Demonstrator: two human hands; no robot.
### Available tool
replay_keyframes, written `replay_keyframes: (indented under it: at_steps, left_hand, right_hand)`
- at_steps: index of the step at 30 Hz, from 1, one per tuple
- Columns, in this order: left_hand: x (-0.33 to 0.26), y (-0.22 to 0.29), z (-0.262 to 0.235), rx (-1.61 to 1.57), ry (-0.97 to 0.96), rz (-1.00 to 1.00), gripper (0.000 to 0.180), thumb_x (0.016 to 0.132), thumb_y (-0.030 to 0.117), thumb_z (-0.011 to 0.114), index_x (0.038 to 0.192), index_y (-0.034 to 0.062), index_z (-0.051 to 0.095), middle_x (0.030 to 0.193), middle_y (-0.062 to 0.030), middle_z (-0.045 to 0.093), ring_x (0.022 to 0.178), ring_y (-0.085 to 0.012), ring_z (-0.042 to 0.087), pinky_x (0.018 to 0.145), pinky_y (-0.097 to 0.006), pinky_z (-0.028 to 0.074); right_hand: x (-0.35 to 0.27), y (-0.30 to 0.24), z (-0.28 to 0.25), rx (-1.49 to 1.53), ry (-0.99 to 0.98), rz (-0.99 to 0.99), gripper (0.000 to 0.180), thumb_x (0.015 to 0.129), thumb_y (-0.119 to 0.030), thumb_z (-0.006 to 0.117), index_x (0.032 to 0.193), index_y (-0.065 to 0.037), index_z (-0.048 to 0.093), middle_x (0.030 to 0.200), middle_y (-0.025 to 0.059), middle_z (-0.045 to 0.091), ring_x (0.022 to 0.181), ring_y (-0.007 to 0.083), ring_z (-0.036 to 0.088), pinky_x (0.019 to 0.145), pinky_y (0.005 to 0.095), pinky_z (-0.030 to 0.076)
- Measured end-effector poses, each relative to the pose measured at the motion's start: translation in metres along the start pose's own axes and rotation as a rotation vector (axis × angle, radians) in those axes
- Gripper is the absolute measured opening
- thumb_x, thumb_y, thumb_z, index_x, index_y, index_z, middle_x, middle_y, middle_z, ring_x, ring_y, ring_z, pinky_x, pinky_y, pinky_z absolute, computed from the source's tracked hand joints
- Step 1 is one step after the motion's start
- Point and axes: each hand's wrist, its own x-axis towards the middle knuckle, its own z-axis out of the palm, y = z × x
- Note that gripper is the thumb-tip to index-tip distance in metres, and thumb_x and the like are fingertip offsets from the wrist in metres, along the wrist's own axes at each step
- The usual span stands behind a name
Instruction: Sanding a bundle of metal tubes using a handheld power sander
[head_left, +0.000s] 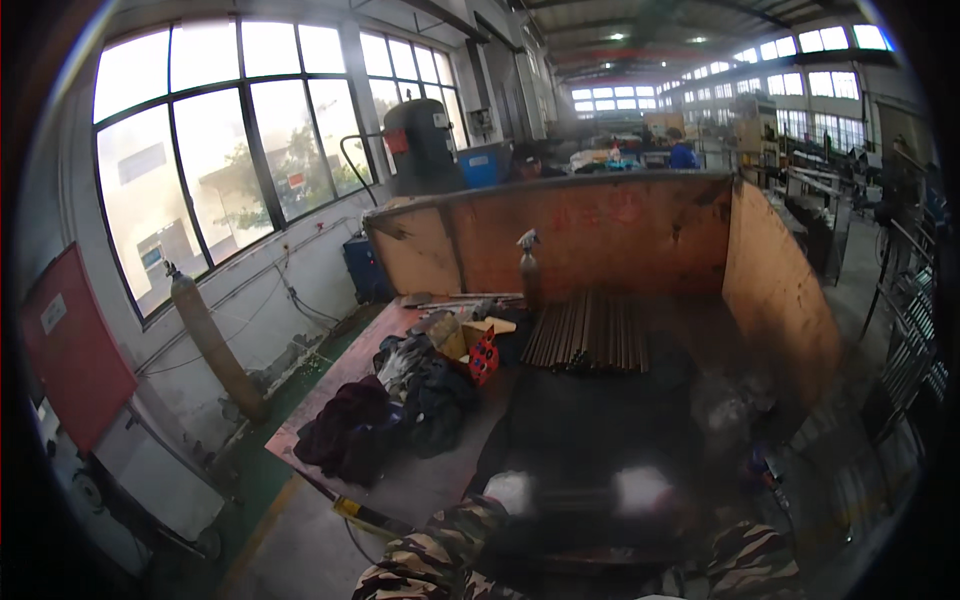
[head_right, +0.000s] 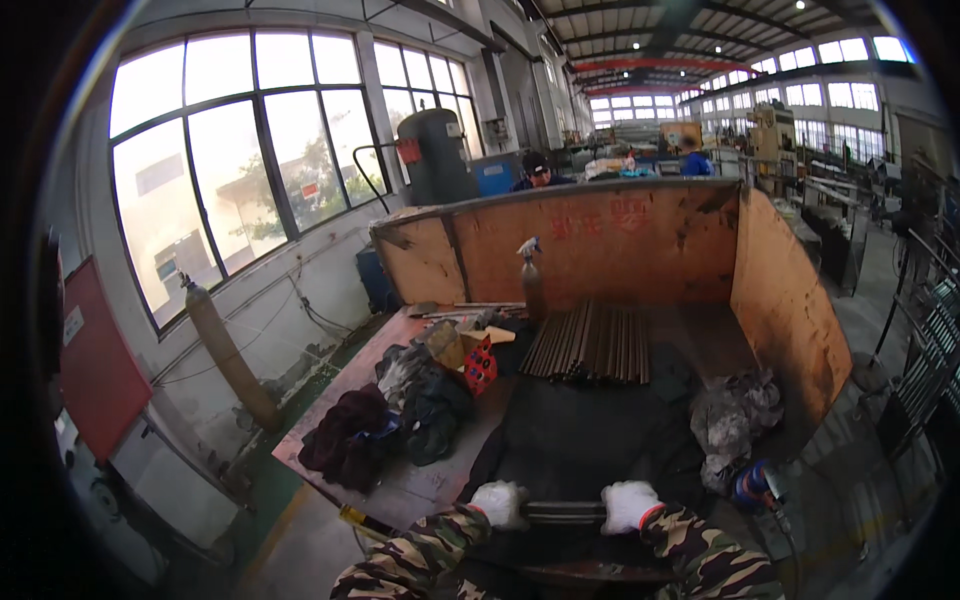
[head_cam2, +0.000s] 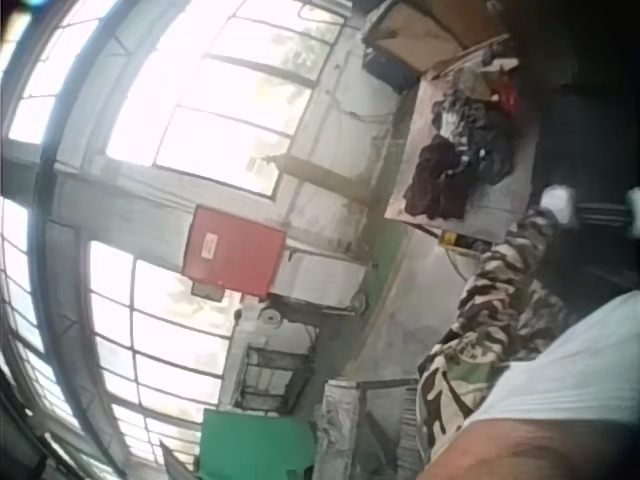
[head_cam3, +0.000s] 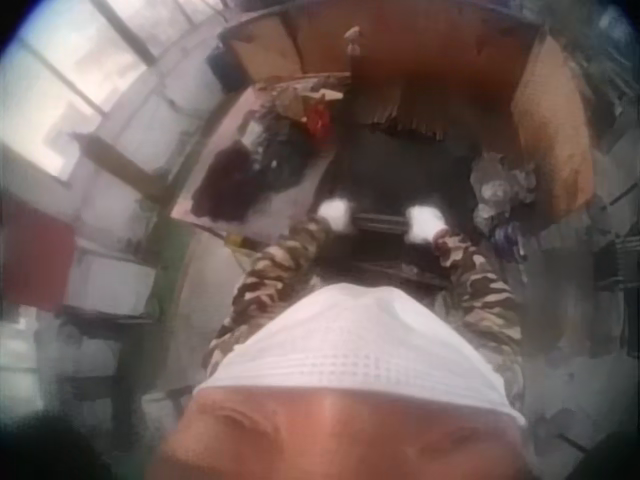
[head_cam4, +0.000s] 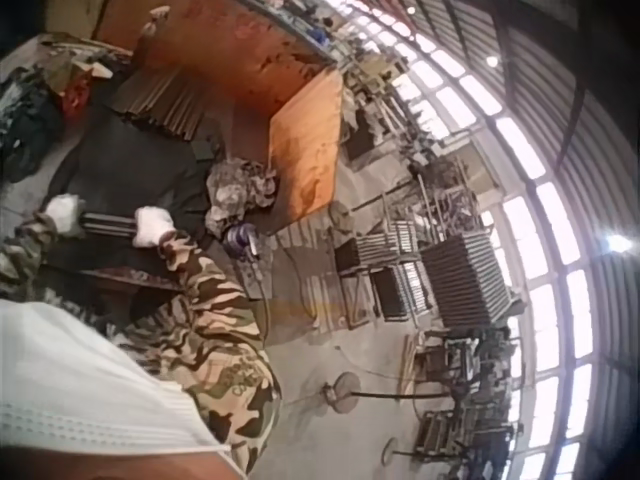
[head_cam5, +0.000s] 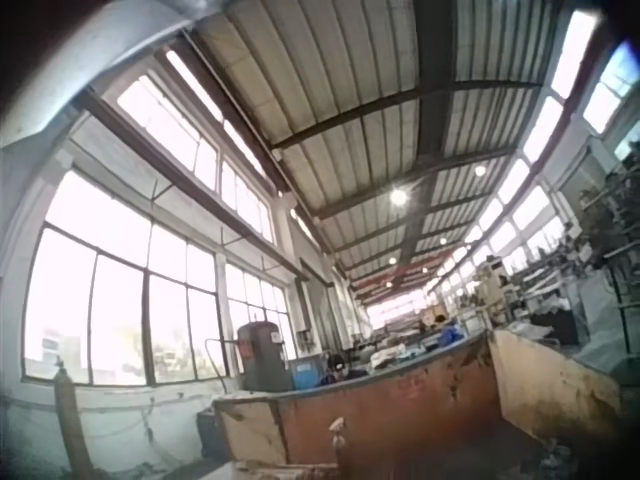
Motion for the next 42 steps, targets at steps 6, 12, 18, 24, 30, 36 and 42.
replay_keyframes:
  at_steps: [6,12,18,24,30,36,42]
  left_hand:
    - [-0.013,0.008,0.008,0.010,0.072,-0.023,0.052,0.074,0.046,0.084,0.111,0.0108,0.075,0.098,-0.0187,0.078,0.096,-0.0406,0.076,0.083,-0.054,0.061]
    - [-0.016,-0.012,0.036,-0.008,0.343,0.133,0.046,0.068,0.043,0.085,0.100,0.0112,0.078,0.089,-0.0180,0.076,0.083,-0.0409,0.075,0.075,-0.054,0.060]
    - [-0.006,0.016,0.020,0.105,0.352,0.048,0.034,0.069,0.033,0.083,0.091,0.0095,0.075,0.088,-0.0180,0.075,0.084,-0.0397,0.075,0.075,-0.053,0.061]
    - [-0.028,0.022,0.010,0.155,0.183,-0.088,0.035,0.073,0.028,0.080,0.100,0.0076,0.073,0.097,-0.0200,0.077,0.093,-0.0413,0.076,0.086,-0.052,0.060]
    - [-0.085,0.056,0.037,0.081,0.420,0.194,0.033,0.074,0.021,0.081,0.104,0.0096,0.071,0.092,-0.0164,0.073,0.085,-0.0410,0.072,0.076,-0.052,0.058]
    - [-0.129,0.054,-0.050,0.321,0.487,0.247,0.030,0.078,0.020,0.073,0.105,0.0069,0.071,0.097,-0.0130,0.069,0.087,-0.0376,0.068,0.072,-0.053,0.054]
    - [-0.046,0.115,-0.146,0.739,0.597,0.257,0.036,0.079,0.017,0.075,0.112,0.0043,0.070,0.110,-0.0171,0.070,0.105,-0.0402,0.068,0.090,-0.054,0.055]
  right_hand:
    - [-0.009,-0.010,0.010,0.089,0.013,0.050,0.048,0.074,-0.032,0.078,0.116,-0.008,0.076,0.107,0.0192,0.080,0.103,0.0379,0.077,0.090,0.0488,0.062]
    - [-0.013,-0.020,0.025,0.102,0.218,0.022,0.036,0.076,-0.022,0.077,0.108,-0.007,0.071,0.106,0.0197,0.078,0.100,0.0395,0.076,0.089,0.0507,0.061]
    - [-0.023,-0.016,0.036,0.008,0.559,-0.040,0.024,0.082,-0.013,0.070,0.105,-0.008,0.068,0.103,0.0157,0.076,0.098,0.0343,0.075,0.086,0.0494,0.058]
    - [-0.013,-0.030,0.034,-0.012,0.441,-0.079,0.027,0.079,-0.013,0.072,0.105,-0.005,0.068,0.097,0.0177,0.077,0.093,0.0351,0.078,0.079,0.0510,0.059]
    - [-0.108,-0.028,0.038,0.130,0.550,-0.140,0.024,0.069,-0.021,0.078,0.087,-0.007,0.071,0.076,0.0178,0.072,0.074,0.0353,0.076,0.065,0.0518,0.059]
    - [-0.086,-0.059,0.035,0.257,0.802,-0.238,0.019,0.079,-0.022,0.072,0.087,-0.006,0.067,0.079,0.0131,0.072,0.077,0.0370,0.074,0.064,0.0499,0.058]
    - [-0.067,-0.046,0.010,0.378,0.987,-0.155,0.038,0.075,-0.020,0.075,0.107,-0.006,0.062,0.088,0.0158,0.071,0.081,0.0394,0.074,0.073,0.0518,0.058]
